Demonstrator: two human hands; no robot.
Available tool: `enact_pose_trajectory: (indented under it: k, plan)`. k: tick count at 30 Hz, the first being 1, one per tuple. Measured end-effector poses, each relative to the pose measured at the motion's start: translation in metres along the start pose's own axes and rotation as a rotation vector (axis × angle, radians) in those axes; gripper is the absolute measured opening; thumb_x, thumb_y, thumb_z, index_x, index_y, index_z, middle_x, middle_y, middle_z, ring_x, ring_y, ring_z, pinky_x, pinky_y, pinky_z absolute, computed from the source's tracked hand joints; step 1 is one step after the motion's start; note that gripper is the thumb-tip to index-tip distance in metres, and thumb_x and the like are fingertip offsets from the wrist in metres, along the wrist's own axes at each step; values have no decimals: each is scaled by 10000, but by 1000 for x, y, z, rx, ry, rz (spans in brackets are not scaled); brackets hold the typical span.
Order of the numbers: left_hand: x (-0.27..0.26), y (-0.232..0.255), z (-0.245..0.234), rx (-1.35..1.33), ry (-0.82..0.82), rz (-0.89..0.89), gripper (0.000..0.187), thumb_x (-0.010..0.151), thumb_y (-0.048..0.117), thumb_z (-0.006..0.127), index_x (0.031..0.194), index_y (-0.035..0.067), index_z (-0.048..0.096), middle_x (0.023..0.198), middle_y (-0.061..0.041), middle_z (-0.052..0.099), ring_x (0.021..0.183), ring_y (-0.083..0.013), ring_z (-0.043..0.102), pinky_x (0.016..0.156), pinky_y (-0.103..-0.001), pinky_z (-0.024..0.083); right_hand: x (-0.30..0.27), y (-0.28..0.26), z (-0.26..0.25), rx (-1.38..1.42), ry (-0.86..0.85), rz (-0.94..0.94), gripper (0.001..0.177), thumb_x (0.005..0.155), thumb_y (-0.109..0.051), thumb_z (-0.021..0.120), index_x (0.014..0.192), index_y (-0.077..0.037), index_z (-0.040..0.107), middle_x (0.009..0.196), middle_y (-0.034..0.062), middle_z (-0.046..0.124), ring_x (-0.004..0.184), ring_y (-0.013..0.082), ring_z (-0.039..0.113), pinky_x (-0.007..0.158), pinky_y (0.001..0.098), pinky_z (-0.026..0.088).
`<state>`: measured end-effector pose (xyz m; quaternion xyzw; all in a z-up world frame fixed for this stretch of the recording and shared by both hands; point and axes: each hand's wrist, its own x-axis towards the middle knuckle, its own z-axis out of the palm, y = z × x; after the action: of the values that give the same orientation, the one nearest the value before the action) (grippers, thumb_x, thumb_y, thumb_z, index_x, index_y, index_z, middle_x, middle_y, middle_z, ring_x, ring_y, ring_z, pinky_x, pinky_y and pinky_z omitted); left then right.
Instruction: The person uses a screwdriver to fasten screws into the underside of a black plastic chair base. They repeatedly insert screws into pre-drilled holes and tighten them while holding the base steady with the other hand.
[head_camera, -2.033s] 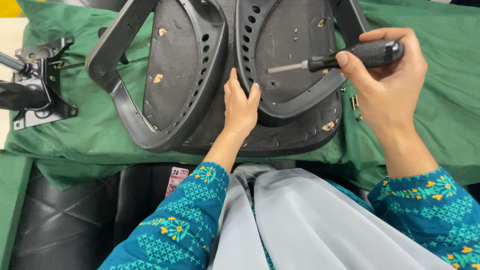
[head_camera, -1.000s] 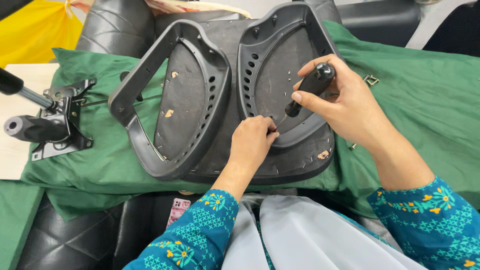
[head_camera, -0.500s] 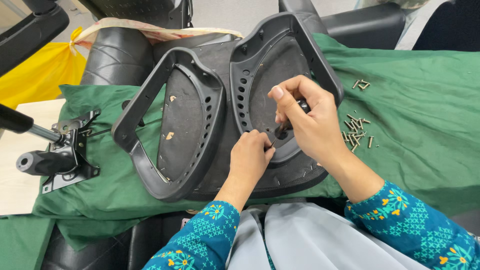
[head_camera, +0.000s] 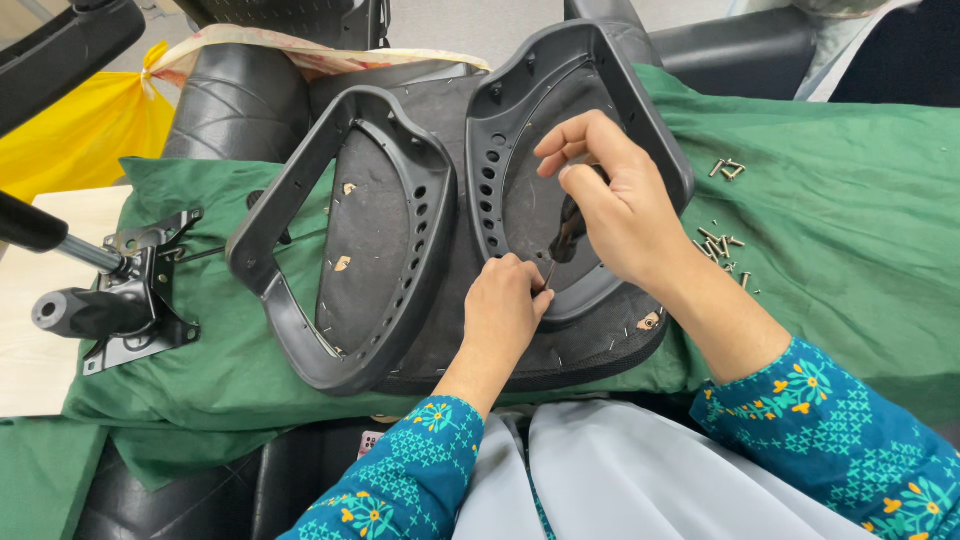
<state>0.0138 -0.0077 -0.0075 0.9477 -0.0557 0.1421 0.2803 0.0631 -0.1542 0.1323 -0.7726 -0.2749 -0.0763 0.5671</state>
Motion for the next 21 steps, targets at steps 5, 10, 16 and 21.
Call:
enact_pose_trajectory:
  k: [5, 10, 16, 21]
  plan:
    - [-1, -3, -1, 9, -27, 50, 165, 740, 202, 855, 795, 96, 742, 885, -70, 660, 928, -292, 634, 811, -419, 520, -2, -9, 7, 63, -99, 147, 320, 881, -78, 491, 1178, -65, 611, 1122, 38, 673, 896, 155, 585, 778, 316, 521]
    - [-5, -4, -5, -92, -12, 44, 127, 761, 172, 829, 830, 103, 748, 904, -69, 661, 949, -294, 628, 843, -420, 515, -13, -14, 24, -260, 45, -158, 188, 1060, -186, 586, 1173, -36, 596, 1094, 114, 610, 1014, 225, 616, 885, 365, 497]
    - [-1, -3, -1, -21, -41, 12, 165, 757, 182, 834, 810, 77, 718, 899, -78, 648, 963, -299, 626, 839, -426, 519, -24, -10, 30, -251, 154, -96, 265, 1018, -184, 644, 1217, -21, 583, 905, 88, 627, 758, 201, 636, 709, 331, 495]
    - [-2, -1, 2, 2, 27, 53, 172, 752, 169, 829, 790, 86, 683, 869, -76, 643, 928, -309, 619, 812, -430, 512, -27, -1, 26, 144, 185, -25, 126, 1092, -135, 546, 1152, -29, 576, 1022, 60, 692, 784, 142, 609, 701, 259, 519]
